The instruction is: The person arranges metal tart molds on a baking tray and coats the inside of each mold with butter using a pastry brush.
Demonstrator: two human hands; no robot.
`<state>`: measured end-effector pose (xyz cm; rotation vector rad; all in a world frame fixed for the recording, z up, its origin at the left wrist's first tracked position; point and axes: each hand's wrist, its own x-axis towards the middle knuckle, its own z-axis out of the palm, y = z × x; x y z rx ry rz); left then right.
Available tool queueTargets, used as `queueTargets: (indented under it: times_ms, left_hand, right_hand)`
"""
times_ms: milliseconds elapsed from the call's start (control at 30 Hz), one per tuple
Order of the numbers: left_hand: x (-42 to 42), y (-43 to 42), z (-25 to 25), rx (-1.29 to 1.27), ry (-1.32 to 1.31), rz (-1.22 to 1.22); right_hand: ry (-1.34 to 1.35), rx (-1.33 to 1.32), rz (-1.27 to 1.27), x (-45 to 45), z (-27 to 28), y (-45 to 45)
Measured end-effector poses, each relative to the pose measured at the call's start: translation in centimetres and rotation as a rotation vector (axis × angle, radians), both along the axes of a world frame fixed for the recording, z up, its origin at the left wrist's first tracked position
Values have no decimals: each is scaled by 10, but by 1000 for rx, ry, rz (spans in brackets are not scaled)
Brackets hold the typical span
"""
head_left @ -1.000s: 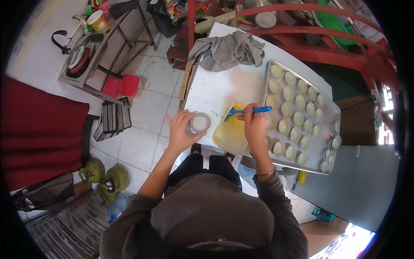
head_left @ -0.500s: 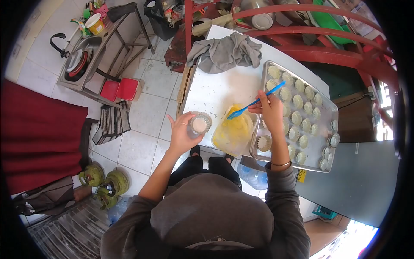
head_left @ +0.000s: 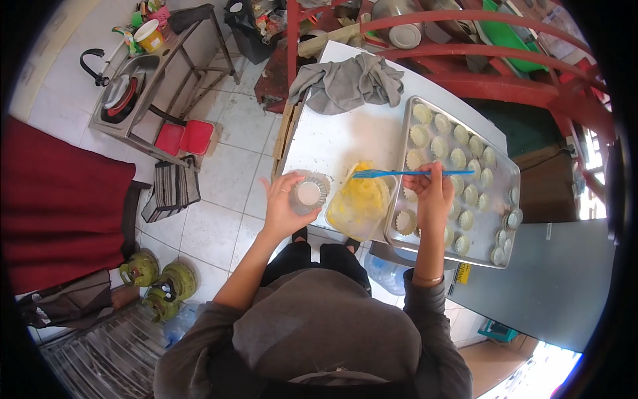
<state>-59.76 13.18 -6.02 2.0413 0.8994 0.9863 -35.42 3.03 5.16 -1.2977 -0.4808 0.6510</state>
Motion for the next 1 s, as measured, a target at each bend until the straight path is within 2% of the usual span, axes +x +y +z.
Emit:
queueTargets:
  times_ms: [133, 233, 333, 433, 600, 633, 700, 733, 833, 933, 1000]
  left_hand:
    - [8, -4, 45, 2, -91, -90]
    - [13, -7, 64, 38, -125, -120]
    - [13, -8, 70, 45, -139, -161]
    - [16, -10, 76, 65, -123, -224]
    - [22, -15, 90, 120, -169, -227]
    - [22, -16, 89, 49, -218, -240]
    - [23, -16, 88, -90, -317, -265]
    - [23, -15, 89, -47, -295, -273]
    - [24, -17, 94, 37, -253, -297]
    - [26, -19, 96, 43, -257, -326]
    - [24, -15, 95, 53, -254, -346]
  right_hand:
    - [-159, 75, 226, -55, 10, -5]
    - [-747, 1, 368, -66, 15, -6]
    - [-992, -93, 377, -63, 53, -16]
    - [-1017, -112, 408, -62, 69, -19]
    - [-998, 96, 313, -68, 63, -12]
    - [-997, 130, 288, -67, 63, -14]
    - [-956, 30, 404, -64, 65, -26]
    - [-935, -20, 463, -63, 67, -30]
    - [-810, 6, 391, -61, 76, -32]
    - [-1013, 91, 351, -64, 75, -23]
    - [-974, 11, 462, -56, 81, -28]
